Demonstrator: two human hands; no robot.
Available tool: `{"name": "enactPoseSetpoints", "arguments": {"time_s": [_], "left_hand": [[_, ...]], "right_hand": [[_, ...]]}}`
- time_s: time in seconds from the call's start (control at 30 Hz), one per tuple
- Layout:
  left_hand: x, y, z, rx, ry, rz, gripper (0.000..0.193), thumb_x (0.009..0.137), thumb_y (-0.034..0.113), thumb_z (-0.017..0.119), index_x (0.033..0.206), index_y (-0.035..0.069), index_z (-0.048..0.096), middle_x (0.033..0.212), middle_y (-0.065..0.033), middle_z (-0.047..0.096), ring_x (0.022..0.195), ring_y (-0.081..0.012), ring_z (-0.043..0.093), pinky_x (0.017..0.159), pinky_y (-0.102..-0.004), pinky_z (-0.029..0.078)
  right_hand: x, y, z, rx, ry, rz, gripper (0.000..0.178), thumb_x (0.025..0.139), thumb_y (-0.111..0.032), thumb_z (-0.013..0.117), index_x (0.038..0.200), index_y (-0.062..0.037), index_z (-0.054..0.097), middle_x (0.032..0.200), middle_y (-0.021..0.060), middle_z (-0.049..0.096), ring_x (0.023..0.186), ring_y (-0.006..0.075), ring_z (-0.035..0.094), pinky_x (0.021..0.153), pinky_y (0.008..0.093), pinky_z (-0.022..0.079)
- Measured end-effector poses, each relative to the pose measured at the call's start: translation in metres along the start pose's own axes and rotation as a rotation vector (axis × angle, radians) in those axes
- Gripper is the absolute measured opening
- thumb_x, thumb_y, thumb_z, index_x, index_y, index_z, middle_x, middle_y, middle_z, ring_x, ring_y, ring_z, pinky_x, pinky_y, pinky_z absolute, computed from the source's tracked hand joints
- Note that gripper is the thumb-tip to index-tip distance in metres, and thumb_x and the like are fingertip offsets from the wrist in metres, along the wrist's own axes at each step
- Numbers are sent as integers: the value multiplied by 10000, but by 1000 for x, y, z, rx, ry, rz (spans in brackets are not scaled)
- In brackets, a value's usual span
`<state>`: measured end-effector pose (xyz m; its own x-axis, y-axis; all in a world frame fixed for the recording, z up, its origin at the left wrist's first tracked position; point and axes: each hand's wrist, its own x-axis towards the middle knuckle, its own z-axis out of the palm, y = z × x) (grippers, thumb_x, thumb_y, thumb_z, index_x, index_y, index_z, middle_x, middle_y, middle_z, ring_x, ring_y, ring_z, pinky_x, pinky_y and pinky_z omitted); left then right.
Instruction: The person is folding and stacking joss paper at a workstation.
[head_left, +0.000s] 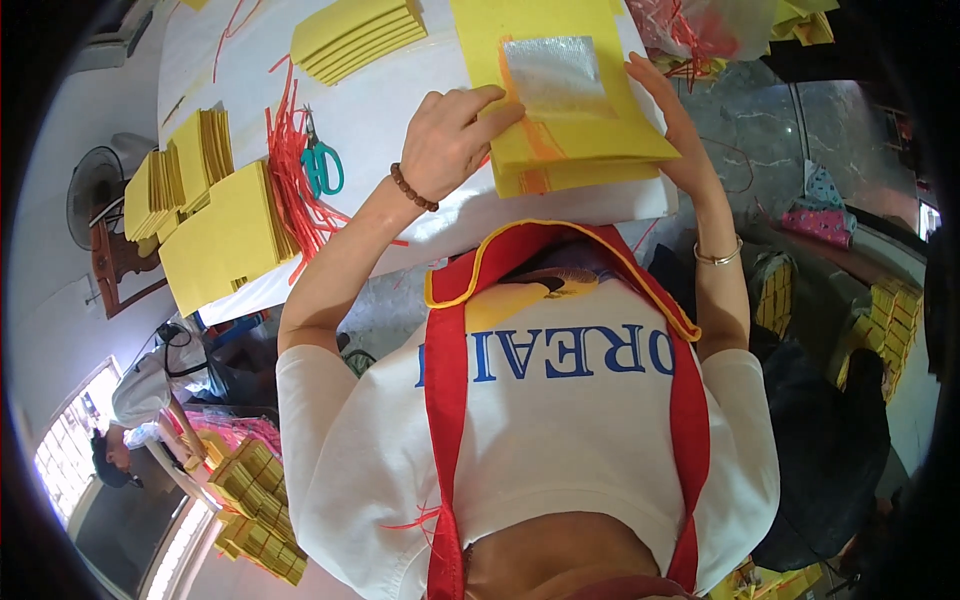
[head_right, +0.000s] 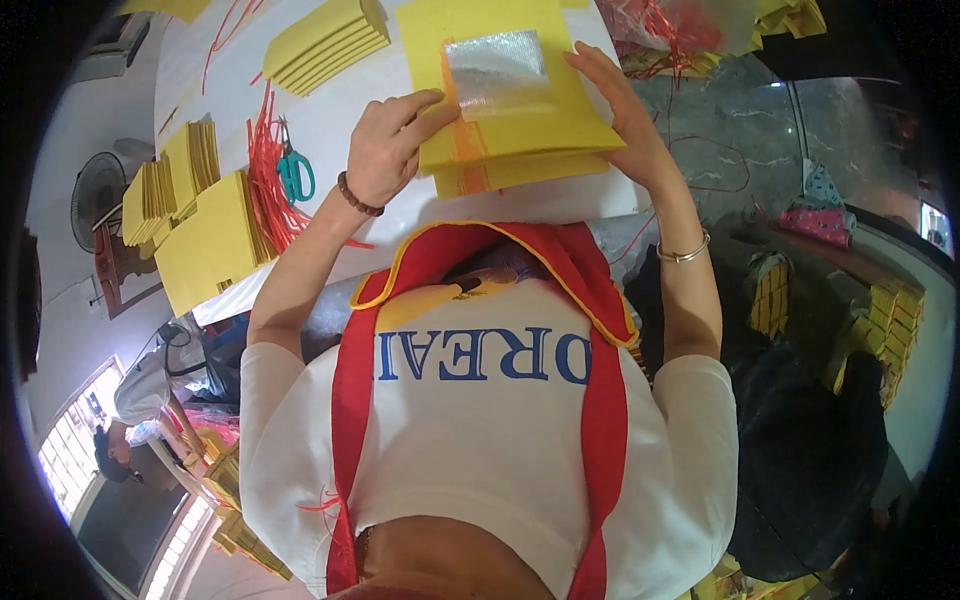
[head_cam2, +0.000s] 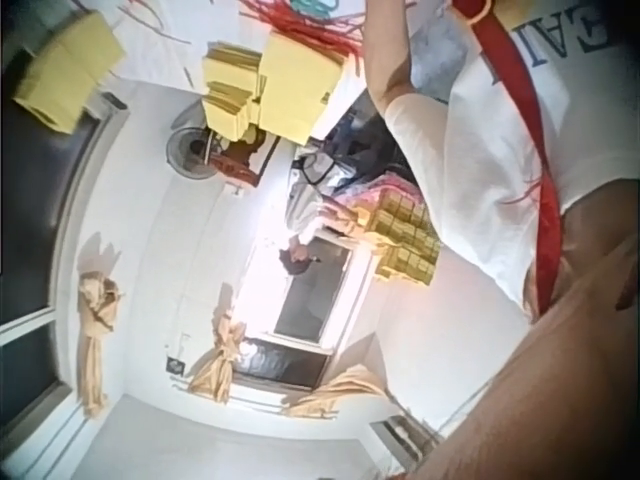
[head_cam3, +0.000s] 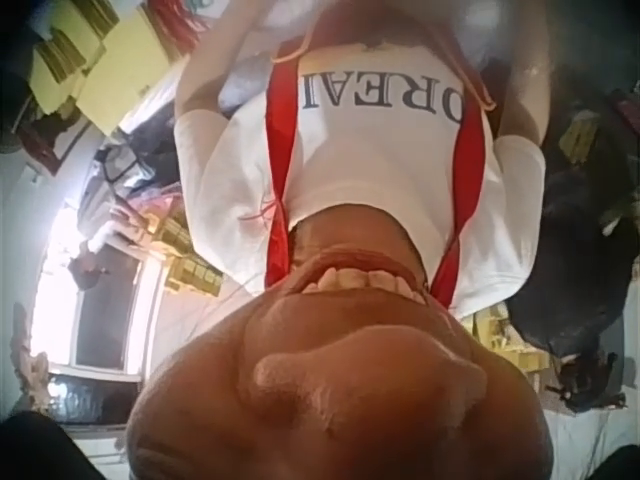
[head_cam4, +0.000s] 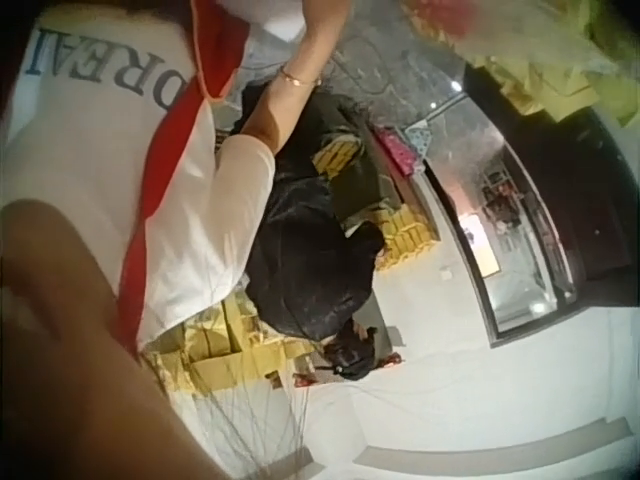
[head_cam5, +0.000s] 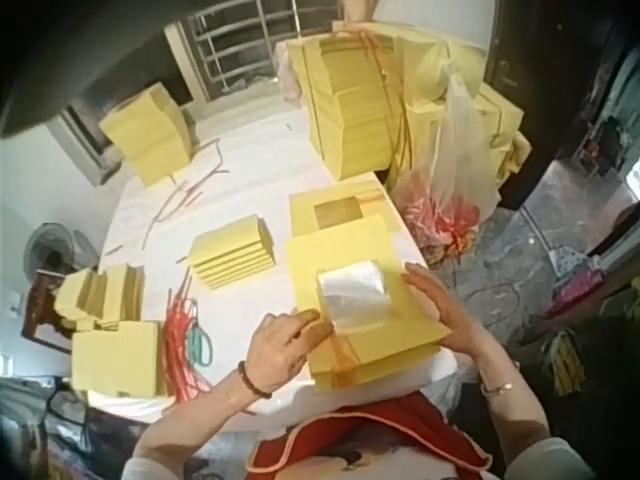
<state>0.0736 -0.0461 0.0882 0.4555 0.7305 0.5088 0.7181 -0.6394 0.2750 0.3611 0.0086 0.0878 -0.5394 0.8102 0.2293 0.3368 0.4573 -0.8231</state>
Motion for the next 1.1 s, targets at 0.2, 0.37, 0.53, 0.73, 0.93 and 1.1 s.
{"name": "enactPoseSetpoints", "arguments": {"time_s": [0.2, 0.37, 0.53, 0.73, 0.93, 1.1], "left_hand": [[-10, 24, -23, -59, 0, 5, 350, 710, 50, 557, 1042, 118, 646, 1060, -66, 610, 734, -194, 565, 592, -300, 405], [-24, 30, -8, -230, -12, -26, 362, 704, 23, 525, 1041, 96, 633, 1009, -74, 627, 742, -216, 583, 588, -313, 414], [-30, 35, -4, -243, -7, -59, 429, 625, -9, 570, 1031, 119, 630, 981, -42, 614, 709, -209, 567, 617, -300, 435], [-28, 35, -7, -200, -16, -37, 326, 723, 137, 605, 1043, 86, 629, 982, -68, 637, 734, -191, 580, 591, -288, 380], [-18, 39, -8, -167, 78, -141, 410, 602, 11, 587, 1003, 92, 621, 863, -6, 620, 673, -169, 538, 587, -300, 343], [4, 59, -1, 61, 60, -25, 289, 646, 122, 604, 933, 95, 590, 728, 8, 531, 614, -148, 494, 567, -292, 334]], "right_hand": [[-11, -35, -1, 10, 92, 234, 630, 700, -130, 686, 1290, -158, 465, 1377, 77, 377, 1273, 262, 345, 1048, 361, 268], [-26, -19, 7, -376, -6, -79, 415, 708, -119, 671, 1117, -140, 598, 1313, 76, 457, 1231, 323, 394, 1028, 397, 279], [-30, -13, 7, -305, -61, -102, 355, 713, -107, 661, 1063, -136, 609, 1330, 76, 448, 1253, 337, 375, 1036, 416, 271], [-29, -20, 14, -264, -44, -56, 303, 728, -89, 646, 1026, -113, 596, 1263, 100, 498, 1231, 321, 400, 1013, 403, 310], [-54, -24, -4, 122, 264, 379, 320, 871, -260, 521, 1076, -16, 537, 1135, 140, 535, 964, 224, 540, 829, 298, 420], [-53, -73, 5, 1156, 163, 510, 822, 866, -657, 300, 1336, 18, 299, 1211, 183, 491, 827, 201, 588, 622, 258, 443]]}}
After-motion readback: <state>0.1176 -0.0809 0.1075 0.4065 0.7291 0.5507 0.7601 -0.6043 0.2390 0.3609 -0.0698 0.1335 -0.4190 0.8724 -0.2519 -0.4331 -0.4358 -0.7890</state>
